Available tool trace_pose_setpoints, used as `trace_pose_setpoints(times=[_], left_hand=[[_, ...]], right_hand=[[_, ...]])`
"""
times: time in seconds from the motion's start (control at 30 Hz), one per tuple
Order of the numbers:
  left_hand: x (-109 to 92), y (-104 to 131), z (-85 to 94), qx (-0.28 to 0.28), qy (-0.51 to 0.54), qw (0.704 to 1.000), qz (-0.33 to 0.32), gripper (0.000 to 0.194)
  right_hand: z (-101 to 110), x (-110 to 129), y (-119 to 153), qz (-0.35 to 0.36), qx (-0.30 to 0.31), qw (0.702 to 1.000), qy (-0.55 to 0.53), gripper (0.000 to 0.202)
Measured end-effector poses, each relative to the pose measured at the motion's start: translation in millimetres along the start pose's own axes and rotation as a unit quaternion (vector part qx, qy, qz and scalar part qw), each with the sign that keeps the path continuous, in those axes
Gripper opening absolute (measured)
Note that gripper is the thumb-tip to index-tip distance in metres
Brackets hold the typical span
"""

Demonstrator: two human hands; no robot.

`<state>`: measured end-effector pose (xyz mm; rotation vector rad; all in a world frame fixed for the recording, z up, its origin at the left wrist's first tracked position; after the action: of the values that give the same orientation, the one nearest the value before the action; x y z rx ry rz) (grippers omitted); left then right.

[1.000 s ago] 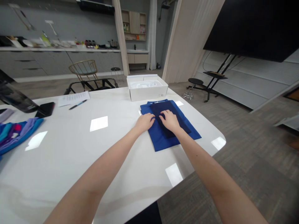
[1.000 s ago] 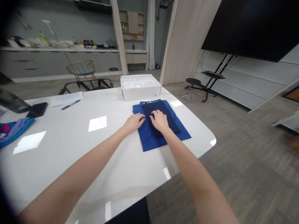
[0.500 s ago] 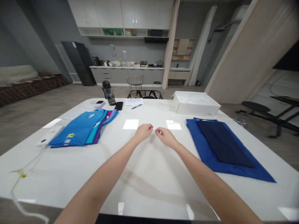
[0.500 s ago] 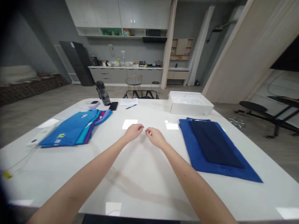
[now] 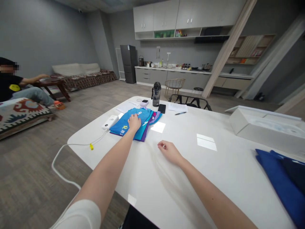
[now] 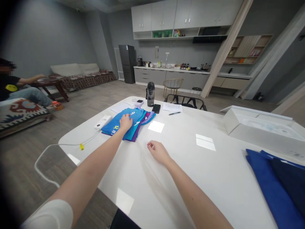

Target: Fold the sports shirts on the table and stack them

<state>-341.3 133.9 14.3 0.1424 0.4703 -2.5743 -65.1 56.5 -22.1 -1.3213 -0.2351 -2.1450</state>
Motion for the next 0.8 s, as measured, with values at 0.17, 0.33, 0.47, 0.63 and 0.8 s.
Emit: trace_pose_setpoints(times=[0.17, 0.33, 0.47, 0.63, 0.8], left_hand=[[8.3, -20.0, -13.0, 0.03, -0.024, 0.999, 0.018, 0.027], [0.3, -14.7, -7.8, -0.001, 0.028, 0.999, 0.028, 0.028], [-8.4, -5.7, 1.4, -0.034, 0.049, 0.998, 0.008, 0.027], [-28.1, 3.2, 6.6, -0.018, 0.053, 0.998, -0.011, 0.024], [-89.8, 34.7, 1.7, 0.022, 0.114, 0.982, -0.147, 0.023]], right_hand=[[3.4, -9.9, 8.7, -0.026, -0.011, 0.999, -0.018, 0.024], [13.0, -14.5, 15.5, -0.038, -0.025, 0.998, -0.031, 0.025], [17.5, -13.5, 20.9, -0.031, -0.026, 0.999, -0.035, 0.025], [27.0, -16.3, 32.3, -0.034, -0.037, 0.998, -0.039, 0.026], [48.3, -21.8, 45.5, -0.047, -0.067, 0.995, -0.05, 0.027]])
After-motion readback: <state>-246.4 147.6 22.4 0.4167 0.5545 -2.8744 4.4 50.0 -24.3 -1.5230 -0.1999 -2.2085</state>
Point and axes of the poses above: each hand's wrist, its own y-axis away from the middle knuckle, its own z-axis out of the back of the hand, x = y × z, the point moved 2 cm from there along -y, towards the middle knuckle, and after that the axes turned 13 degrees about -y, right-handed, at the moved point
